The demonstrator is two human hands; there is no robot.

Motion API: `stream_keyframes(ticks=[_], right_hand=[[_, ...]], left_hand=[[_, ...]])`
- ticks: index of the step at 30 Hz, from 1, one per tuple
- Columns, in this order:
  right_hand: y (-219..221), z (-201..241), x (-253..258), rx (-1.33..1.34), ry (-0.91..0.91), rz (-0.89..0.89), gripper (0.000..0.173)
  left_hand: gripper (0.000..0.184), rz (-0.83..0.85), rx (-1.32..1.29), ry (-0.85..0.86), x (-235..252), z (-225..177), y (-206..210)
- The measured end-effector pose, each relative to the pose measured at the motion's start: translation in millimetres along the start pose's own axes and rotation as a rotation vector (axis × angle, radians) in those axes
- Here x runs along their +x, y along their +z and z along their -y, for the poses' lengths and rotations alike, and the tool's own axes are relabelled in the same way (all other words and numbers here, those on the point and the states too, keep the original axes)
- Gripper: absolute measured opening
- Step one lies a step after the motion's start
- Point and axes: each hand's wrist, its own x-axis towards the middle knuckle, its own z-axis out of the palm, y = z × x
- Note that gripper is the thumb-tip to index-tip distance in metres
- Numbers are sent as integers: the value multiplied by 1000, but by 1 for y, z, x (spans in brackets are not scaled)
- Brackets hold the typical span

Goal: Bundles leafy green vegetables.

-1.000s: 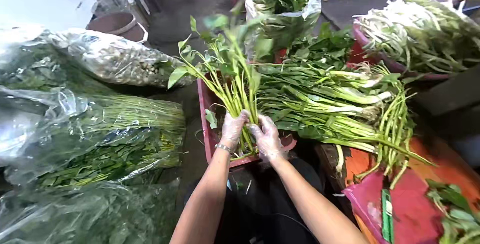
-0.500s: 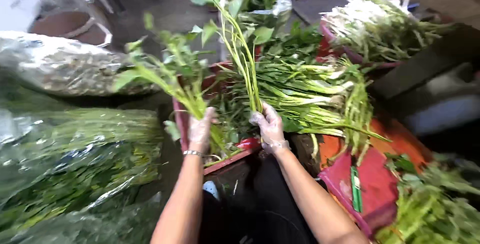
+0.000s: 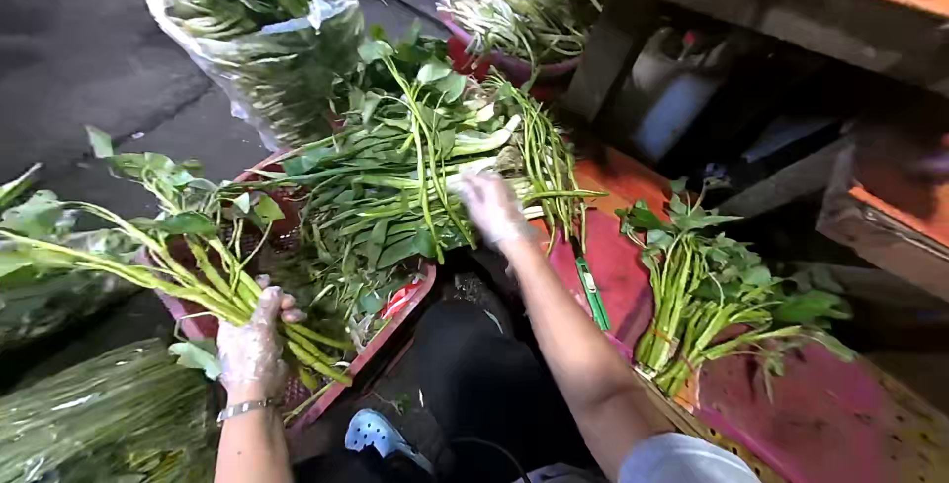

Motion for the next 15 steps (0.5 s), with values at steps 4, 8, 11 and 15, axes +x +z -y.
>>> stream_keyframes(ticks=[4,8,11,15], right_hand=[[-66,-84,12,-308,80,-179,32],[-86,-128,4,-545,86,47,28],[-82,-126,-17,-509,121,270,25],[-95,-126,-9,-254,220,326,30]], left_hand=[[33,21,-27,-27,-1,2,6],[30,1,-51,-28,1,4,10],[30,-12,-46,-13,4,7,10],[26,-46,-33,-41,4,10,13]])
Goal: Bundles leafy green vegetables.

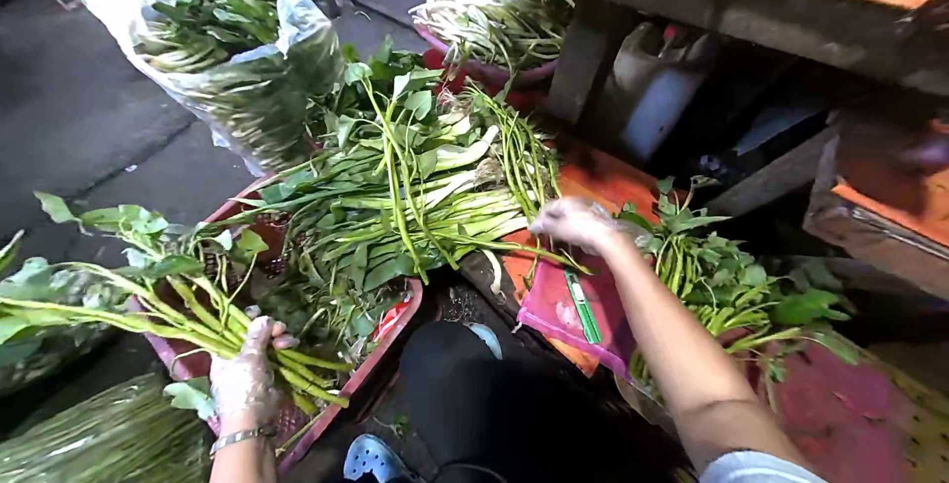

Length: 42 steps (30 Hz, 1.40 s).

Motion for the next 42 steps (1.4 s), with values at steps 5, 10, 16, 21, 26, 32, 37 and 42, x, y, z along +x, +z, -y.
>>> stream_keyframes(ticks=[5,10,16,21,26,32,37,42], right_hand=[[-2,18,57,45,77,-232,41],[20,40,58,215,-33,-328,41],[15,51,40,427,-285,-418,32],[0,52,33,505,-226,-442,25],[12,37,39,-25,62,-244,42],[48,66,54,-33,-94,-312,41],[32,83,53,74,-232,-574,32],[5,145,15,215,-638,-817,30]], left_hand=[[28,-23,-12,3,1,6,-1],[35,-35,-19,20,-2,2,-1],[36,-17,-16,30,-3,2,4],[35,-24,-5,1,-9,-6,9],[34,-51,-9,-24,-5,-7,6],[37,8,-27,11,-7,-8,7],[39,52,-20,25,-15,-15,10],[40,65,-25,13,-21,-24,15]])
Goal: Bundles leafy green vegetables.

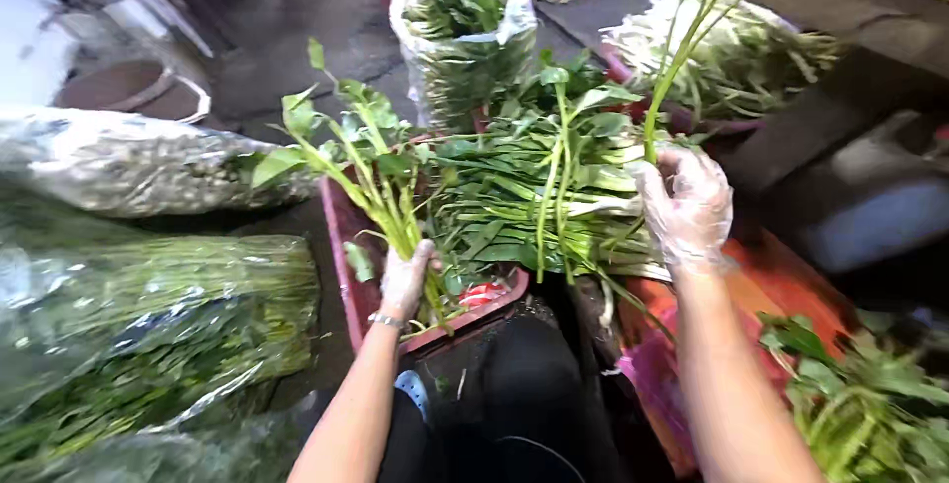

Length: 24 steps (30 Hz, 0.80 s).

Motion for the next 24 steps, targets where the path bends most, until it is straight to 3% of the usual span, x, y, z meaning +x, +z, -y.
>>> stream_keyframes(ticks=[2,5,8,13,16,18,20,24], right_hand=[[21,38,-4,220,41,198,28],[78,87,-24,556,284,517,30],[127,123,-42,693,368,731,28],[159,153,-45,617,282,875,23],[145,151,-39,641,220,935,25],[119,140,-34,694,168,885,27],[86,109,-36,708,205,632,25],[10,-34,-30,282,480,120,28]], left_hand=[[40,28,-61,14,0,-1,2],[39,93,-153,51,-2,1,4],[34,114,-149,93,-9,2,4],[54,44,150,84,-23,-11,-7],[48,28,230,110,-21,-9,-3],[48,14,233,147,-11,-2,-9],[42,14,172,166,-4,3,-15],[32,-76,37,157,4,1,-24]])
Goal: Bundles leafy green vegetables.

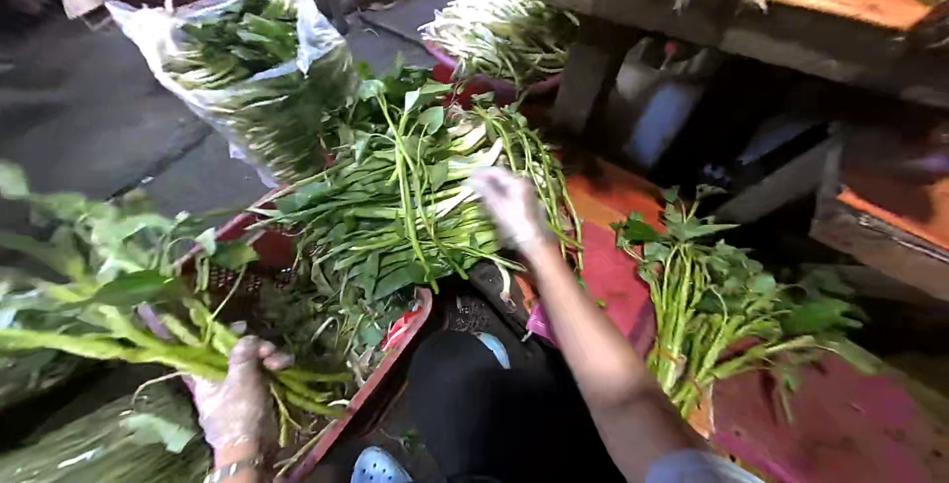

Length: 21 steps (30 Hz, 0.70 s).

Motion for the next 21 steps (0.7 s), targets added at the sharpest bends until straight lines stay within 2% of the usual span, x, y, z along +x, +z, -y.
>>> stream_keyframes(ticks=[2,4,7,9,11,13,16,20,21], right_hand=[[-52,-60,22,-231,211,-211,34],[-84,-101,32,-402,439,-188,48],[-90,-129,32,-363,582,-150,60],[-81,-142,34,-254,611,-105,72],[-73,-141,38,-231,615,-72,76],[-68,-131,40,-271,530,-140,62],[-54,-102,24,-294,228,-282,51],[-12,-78,-4,-267,-230,-249,49],[-2,-76,-7,-222,-269,-200,46]], left_hand=[[33,-46,-32,-13,1,-1,-1],[28,-77,-47,-22,2,-2,1],[26,-92,-64,-16,5,4,3],[23,-96,-72,-24,5,6,7],[25,-108,-69,-42,5,11,10],[25,-125,-67,-58,5,12,11],[18,-166,-69,-63,4,10,12],[20,-209,-69,-41,8,14,8],[21,-214,-73,-41,8,15,8]])
